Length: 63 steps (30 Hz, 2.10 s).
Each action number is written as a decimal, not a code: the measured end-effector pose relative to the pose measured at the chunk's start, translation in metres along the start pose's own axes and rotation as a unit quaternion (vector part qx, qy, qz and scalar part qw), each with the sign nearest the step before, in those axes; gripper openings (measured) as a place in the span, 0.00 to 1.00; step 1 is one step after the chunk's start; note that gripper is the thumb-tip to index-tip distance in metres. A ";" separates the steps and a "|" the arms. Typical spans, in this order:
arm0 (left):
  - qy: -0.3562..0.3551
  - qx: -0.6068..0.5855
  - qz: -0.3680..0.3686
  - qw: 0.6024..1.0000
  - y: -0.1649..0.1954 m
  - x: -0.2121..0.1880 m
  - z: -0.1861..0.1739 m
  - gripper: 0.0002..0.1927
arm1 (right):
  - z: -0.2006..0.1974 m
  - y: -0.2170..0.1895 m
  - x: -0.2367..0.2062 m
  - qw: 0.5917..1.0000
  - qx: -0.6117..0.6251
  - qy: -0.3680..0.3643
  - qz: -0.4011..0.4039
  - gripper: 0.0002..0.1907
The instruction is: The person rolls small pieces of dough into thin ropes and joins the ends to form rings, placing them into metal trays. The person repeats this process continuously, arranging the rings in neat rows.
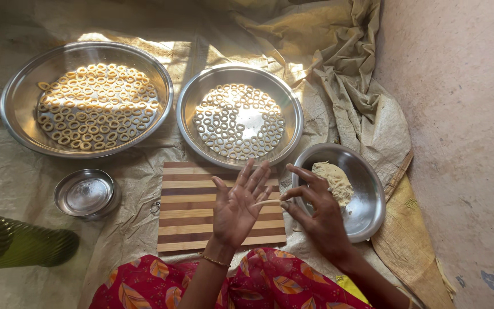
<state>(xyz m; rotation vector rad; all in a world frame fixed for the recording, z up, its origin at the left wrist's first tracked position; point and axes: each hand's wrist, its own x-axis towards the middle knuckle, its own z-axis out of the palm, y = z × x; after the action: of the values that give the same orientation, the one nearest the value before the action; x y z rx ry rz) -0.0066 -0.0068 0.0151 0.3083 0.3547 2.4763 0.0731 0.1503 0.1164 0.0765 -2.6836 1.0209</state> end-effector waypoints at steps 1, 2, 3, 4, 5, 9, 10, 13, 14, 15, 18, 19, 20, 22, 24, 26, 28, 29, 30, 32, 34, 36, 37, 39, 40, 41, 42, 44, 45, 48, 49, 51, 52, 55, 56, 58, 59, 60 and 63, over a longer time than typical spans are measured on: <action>0.009 -0.006 0.009 1.000 0.001 -0.001 0.001 0.51 | -0.008 -0.004 0.002 1.000 0.002 -0.023 0.013 0.05; 0.017 -0.012 0.017 1.000 0.001 -0.002 0.002 0.51 | -0.014 -0.008 0.005 0.999 0.002 -0.046 0.027 0.05; 0.011 -0.011 0.008 1.000 -0.001 -0.002 0.004 0.51 | -0.018 -0.011 0.007 0.997 0.003 -0.067 0.040 0.06; 0.004 -0.011 -0.001 1.000 -0.005 -0.003 0.006 0.51 | -0.019 -0.014 0.009 0.996 0.005 -0.082 0.034 0.07; -0.003 -0.012 -0.009 1.000 -0.010 -0.004 0.008 0.52 | -0.019 -0.017 0.011 0.995 0.007 -0.098 0.028 0.07; -0.019 -0.075 -0.015 0.997 -0.023 -0.008 0.014 0.49 | 0.001 -0.022 0.013 0.987 0.014 -0.133 0.087 0.06; -0.016 -0.088 -0.014 0.996 -0.023 -0.009 0.015 0.49 | 0.007 -0.023 0.012 0.988 0.030 -0.127 0.085 0.06; 0.016 -0.089 -0.001 0.996 -0.022 -0.011 0.012 0.49 | 0.025 -0.025 0.004 0.989 0.071 -0.112 0.067 0.08; 0.030 -0.083 0.005 0.996 -0.021 -0.011 0.010 0.49 | 0.030 -0.026 0.001 0.990 0.079 -0.108 0.054 0.08; 0.048 -0.084 0.018 0.995 -0.022 -0.011 0.007 0.47 | 0.034 -0.026 -0.002 0.990 0.086 -0.104 0.041 0.09; 0.088 -0.101 0.065 0.989 -0.026 -0.011 -0.007 0.42 | 0.043 -0.026 -0.008 0.994 0.003 -0.097 -0.059 0.06; 0.091 -0.115 0.084 0.986 -0.027 -0.011 -0.014 0.39 | 0.046 -0.025 -0.009 0.993 -0.017 -0.099 -0.067 0.06; 0.095 -0.128 0.103 0.982 -0.030 -0.010 -0.020 0.37 | 0.048 -0.024 -0.010 0.991 -0.037 -0.101 -0.076 0.07; 0.070 -0.168 0.117 0.976 -0.034 -0.009 -0.033 0.35 | 0.052 -0.022 -0.012 0.990 -0.052 -0.107 -0.077 0.08; 0.065 -0.203 0.120 0.970 -0.035 -0.008 -0.043 0.32 | 0.055 -0.021 -0.014 0.991 -0.040 -0.113 -0.062 0.08; 0.079 -0.232 0.113 0.963 -0.034 -0.007 -0.046 0.31 | 0.054 -0.022 -0.016 0.991 -0.032 -0.118 -0.050 0.08; 0.059 -0.237 0.108 0.964 -0.032 -0.008 -0.042 0.29 | 0.050 -0.024 -0.015 0.993 -0.023 -0.107 -0.034 0.08; 0.048 -0.239 0.105 0.964 -0.030 -0.008 -0.038 0.29 | 0.047 -0.025 -0.012 0.995 -0.019 -0.093 -0.025 0.08; 0.058 -0.229 0.084 0.968 -0.029 -0.009 -0.032 0.30 | 0.043 -0.027 -0.008 0.997 -0.014 -0.080 -0.016 0.08; 0.079 -0.208 0.040 0.974 -0.029 -0.014 -0.016 0.31 | 0.037 -0.030 0.004 0.994 -0.052 -0.002 -0.092 0.16; 0.039 -0.191 0.028 0.980 -0.028 -0.017 -0.001 0.34 | 0.034 -0.033 0.018 0.985 -0.077 0.049 -0.146 0.22; 0.007 -0.184 0.021 0.983 -0.026 -0.018 0.011 0.36 | 0.037 -0.035 0.028 0.977 -0.091 0.073 -0.180 0.27; -0.006 -0.184 0.023 0.983 -0.024 -0.019 0.016 0.37 | 0.040 -0.036 0.031 0.973 -0.122 0.062 -0.186 0.27; -0.012 -0.180 0.021 0.983 -0.022 -0.020 0.022 0.38 | 0.047 -0.033 0.034 0.962 -0.183 0.037 -0.199 0.29; -0.004 -0.176 0.017 0.984 -0.021 -0.022 0.024 0.38 | 0.050 -0.030 0.036 0.967 -0.165 0.032 -0.193 0.30; 0.004 -0.171 0.013 0.985 -0.021 -0.023 0.025 0.39 | 0.051 -0.026 0.038 0.971 -0.146 0.029 -0.188 0.32; 0.002 -0.170 0.007 0.985 -0.021 -0.024 0.025 0.39 | 0.053 -0.020 0.041 0.975 -0.127 0.025 -0.182 0.33; 0.002 -0.171 -0.007 0.985 -0.025 -0.027 0.024 0.40 | 0.051 -0.009 0.052 0.979 -0.114 0.046 -0.163 0.35; -0.012 -0.148 -0.006 0.989 -0.028 -0.028 0.022 0.41 | 0.051 -0.004 0.058 0.980 -0.107 0.056 -0.155 0.35; -0.010 -0.079 -0.004 0.997 -0.042 -0.028 0.010 0.42 | 0.061 -0.001 0.066 0.970 -0.143 0.065 -0.183 0.36; 0.019 -0.053 -0.005 0.998 -0.047 -0.027 0.005 0.41 | 0.069 -0.004 0.063 0.972 -0.130 0.035 -0.193 0.36; -0.014 -0.094 0.010 0.995 -0.055 -0.023 -0.010 0.41 | 0.094 -0.019 0.044 0.972 -0.104 -0.027 -0.210 0.36; -0.075 -0.159 0.027 0.984 -0.058 -0.019 -0.017 0.42 | 0.108 -0.027 0.027 0.970 -0.089 -0.071 -0.216 0.38; -0.136 -0.238 0.027 0.961 -0.063 -0.007 -0.035 0.46 | 0.132 -0.032 0.004 0.951 -0.105 -0.165 -0.238 0.39; -0.135 -0.245 0.019 0.960 -0.063 -0.006 -0.039 0.47 | 0.133 -0.028 0.006 0.943 -0.120 -0.190 -0.246 0.38; -0.042 -0.072 0.009 0.996 -0.059 -0.014 -0.044 0.44 | 0.126 -0.014 0.028 0.954 -0.136 -0.134 -0.231 0.41; 0.003 0.017 0.005 1.000 -0.055 -0.018 -0.046 0.43 | 0.119 -0.006 0.045 0.958 -0.145 -0.105 -0.225 0.42; 0.024 -0.004 -0.001 1.000 -0.050 -0.022 -0.047 0.43 | 0.113 -0.003 0.056 0.961 -0.141 -0.093 -0.217 0.41; 0.011 -0.048 0.009 0.999 -0.045 -0.027 -0.048 0.45 | 0.109 -0.008 0.060 0.960 -0.121 -0.098 -0.233 0.40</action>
<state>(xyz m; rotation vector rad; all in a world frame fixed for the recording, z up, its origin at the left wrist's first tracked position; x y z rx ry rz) 0.0248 0.0035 -0.0480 0.2469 0.2416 2.5072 -0.0087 0.0755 0.0599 0.7555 -2.7376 0.5597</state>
